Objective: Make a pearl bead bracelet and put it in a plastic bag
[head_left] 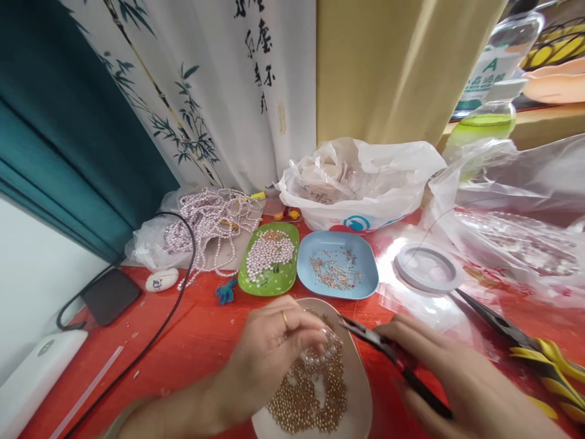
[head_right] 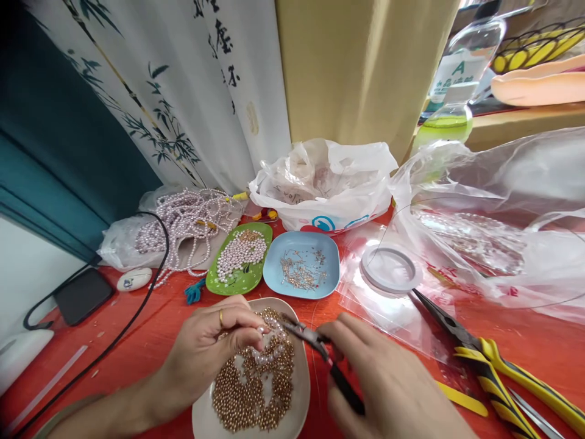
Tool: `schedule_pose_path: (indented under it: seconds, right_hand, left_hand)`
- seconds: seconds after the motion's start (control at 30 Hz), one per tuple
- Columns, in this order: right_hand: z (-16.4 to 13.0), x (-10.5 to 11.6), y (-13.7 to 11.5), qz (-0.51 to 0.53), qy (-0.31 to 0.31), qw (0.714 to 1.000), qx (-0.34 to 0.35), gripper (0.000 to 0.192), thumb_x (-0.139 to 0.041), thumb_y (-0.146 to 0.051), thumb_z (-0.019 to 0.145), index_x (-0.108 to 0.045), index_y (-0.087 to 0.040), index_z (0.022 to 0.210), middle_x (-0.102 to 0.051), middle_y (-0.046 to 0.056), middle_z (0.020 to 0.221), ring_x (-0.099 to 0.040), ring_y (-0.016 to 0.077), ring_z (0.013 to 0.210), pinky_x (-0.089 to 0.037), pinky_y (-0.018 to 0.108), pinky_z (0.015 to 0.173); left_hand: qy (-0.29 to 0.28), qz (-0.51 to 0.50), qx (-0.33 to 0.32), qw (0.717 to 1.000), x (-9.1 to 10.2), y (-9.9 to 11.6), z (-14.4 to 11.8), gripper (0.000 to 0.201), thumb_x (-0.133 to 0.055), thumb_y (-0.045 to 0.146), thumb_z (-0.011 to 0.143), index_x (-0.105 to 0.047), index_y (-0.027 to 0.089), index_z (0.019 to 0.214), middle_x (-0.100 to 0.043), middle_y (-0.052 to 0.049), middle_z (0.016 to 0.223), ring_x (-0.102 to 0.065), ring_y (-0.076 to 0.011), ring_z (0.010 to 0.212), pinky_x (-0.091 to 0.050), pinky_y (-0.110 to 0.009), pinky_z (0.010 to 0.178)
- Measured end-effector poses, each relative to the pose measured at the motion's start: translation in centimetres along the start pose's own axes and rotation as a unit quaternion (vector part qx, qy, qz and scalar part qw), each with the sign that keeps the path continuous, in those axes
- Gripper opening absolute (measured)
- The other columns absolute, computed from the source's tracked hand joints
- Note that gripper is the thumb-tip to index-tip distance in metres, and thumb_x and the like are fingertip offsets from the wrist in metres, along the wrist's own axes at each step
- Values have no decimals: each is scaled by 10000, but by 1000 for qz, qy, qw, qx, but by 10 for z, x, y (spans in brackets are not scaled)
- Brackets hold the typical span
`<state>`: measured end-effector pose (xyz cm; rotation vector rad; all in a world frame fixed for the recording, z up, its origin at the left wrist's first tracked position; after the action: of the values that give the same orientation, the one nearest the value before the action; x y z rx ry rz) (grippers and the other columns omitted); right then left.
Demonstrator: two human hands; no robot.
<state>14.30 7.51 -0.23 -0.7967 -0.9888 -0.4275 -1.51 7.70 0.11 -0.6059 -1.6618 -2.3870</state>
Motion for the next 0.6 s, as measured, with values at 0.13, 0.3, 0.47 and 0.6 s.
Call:
schedule_pose_path:
  seconds: [0.13, 0.3, 0.47, 0.6]
  right_hand:
    - [2, 8, 10, -236, 46, 970, 34, 300, -337, -169, 744, -611, -104, 848, -666, 165, 782, -649, 268, 646, -517, 393, 518]
    - [-6, 5, 6, -364, 69, 926, 72, 364, -278, -125, 761, -634, -52, 765, -668, 217, 731, -652, 289, 628, -507, 432, 544]
    - [-15, 4, 0, -364, 40, 925, 101, 373, -288, -146, 779, -645, -44, 804, -673, 214, 776, -640, 312, 711, -482, 465, 604]
    - [-17, 1, -6, -360, 31, 924, 125, 378, -277, -78, 750, -655, -86, 745, -678, 178, 733, -627, 301, 695, -455, 462, 614]
  left_hand:
    - [6, -13, 25, 1000, 2, -6, 2, 221, -531, 295, 808, -644, 179, 658, -626, -18, 618, -555, -126, 606, -448, -238, 549]
    - [-1, -28, 31, 999, 2, -10, 3, 234, -465, 290, 846, -632, 176, 725, -622, -22, 663, -563, -127, 648, -456, -252, 594]
    - [-1, -4, 57, 998, 5, -13, 7, 166, -498, 264, 828, -615, 166, 763, -603, -24, 740, -557, -125, 705, -441, -245, 616]
    - [-49, 25, 47, 997, -1, -11, 9, 149, -513, 228, 823, -607, 156, 732, -601, -18, 740, -548, -123, 713, -430, -251, 639]
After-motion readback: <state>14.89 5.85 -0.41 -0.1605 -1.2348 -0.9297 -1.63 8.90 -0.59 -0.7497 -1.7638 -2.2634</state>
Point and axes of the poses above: each hand's wrist, its own z-axis towards the middle knuckle, its own x-axis out of the back of the hand, y = z × x, the point moved 7 cm from there along z, towards the middle knuckle
